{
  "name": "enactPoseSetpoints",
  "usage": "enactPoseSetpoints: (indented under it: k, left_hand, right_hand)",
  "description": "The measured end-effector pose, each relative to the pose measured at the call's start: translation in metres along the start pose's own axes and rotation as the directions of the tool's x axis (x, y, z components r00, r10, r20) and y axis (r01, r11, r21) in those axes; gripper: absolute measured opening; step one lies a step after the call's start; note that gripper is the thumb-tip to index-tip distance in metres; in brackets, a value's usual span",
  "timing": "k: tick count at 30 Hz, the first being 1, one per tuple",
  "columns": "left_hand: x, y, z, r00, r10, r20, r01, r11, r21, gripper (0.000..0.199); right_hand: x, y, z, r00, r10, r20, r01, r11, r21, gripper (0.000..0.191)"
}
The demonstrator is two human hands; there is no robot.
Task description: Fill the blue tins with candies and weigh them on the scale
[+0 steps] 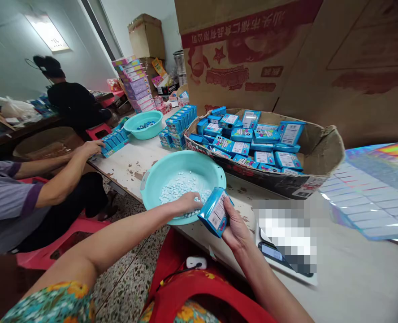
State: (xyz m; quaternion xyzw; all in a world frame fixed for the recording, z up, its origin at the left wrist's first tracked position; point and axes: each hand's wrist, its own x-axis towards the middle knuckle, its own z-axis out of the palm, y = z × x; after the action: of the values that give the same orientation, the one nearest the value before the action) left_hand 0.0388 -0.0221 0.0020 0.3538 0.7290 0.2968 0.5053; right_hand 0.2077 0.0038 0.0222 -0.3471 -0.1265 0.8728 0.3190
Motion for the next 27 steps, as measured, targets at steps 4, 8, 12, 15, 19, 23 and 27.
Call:
enactPoseSetpoints:
  k: [4,8,12,15,19,23,27]
  left_hand:
    - [-0.002,0.003,-0.021,0.995,-0.097,-0.010,0.090,0.956,-0.280,0.019]
    - [-0.006,0.005,-0.048,0.990,-0.139,-0.009,0.104,0.778,-0.620,0.025]
    - [-0.008,0.008,-0.062,0.982,-0.189,0.008,0.078,0.363,-0.928,0.021]
    - [-0.012,0.020,-0.071,0.992,-0.109,-0.069,-0.037,0.276,-0.960,0.022]
    - [-0.016,0.041,-0.075,0.945,-0.011,-0.328,-0.321,0.177,-0.930,0.023]
    - [-0.010,0.047,-0.066,0.828,0.023,-0.561,-0.554,0.196,-0.809,0.029]
    - [-0.004,0.043,-0.063,0.795,0.022,-0.606,-0.595,0.227,-0.771,0.032]
  right_hand:
    - [-0.012,-0.024,0.001,0.984,-0.151,-0.093,0.141,0.984,-0.111,0.040]
    - [-0.022,-0.049,0.021,0.902,-0.426,-0.072,0.397,0.882,-0.253,0.039]
    - [-0.008,-0.044,0.048,0.785,-0.588,0.197,0.563,0.543,-0.623,0.039]
    - [0.016,-0.024,0.062,0.703,-0.564,0.432,0.574,0.093,-0.813,0.040]
    - [0.043,0.006,0.072,0.660,-0.425,0.619,0.543,-0.300,-0.785,0.030]
    - [0.051,0.025,0.077,0.685,-0.354,0.637,0.526,-0.366,-0.768,0.030]
    - [0.048,0.028,0.080,0.676,-0.363,0.641,0.526,-0.371,-0.765,0.030]
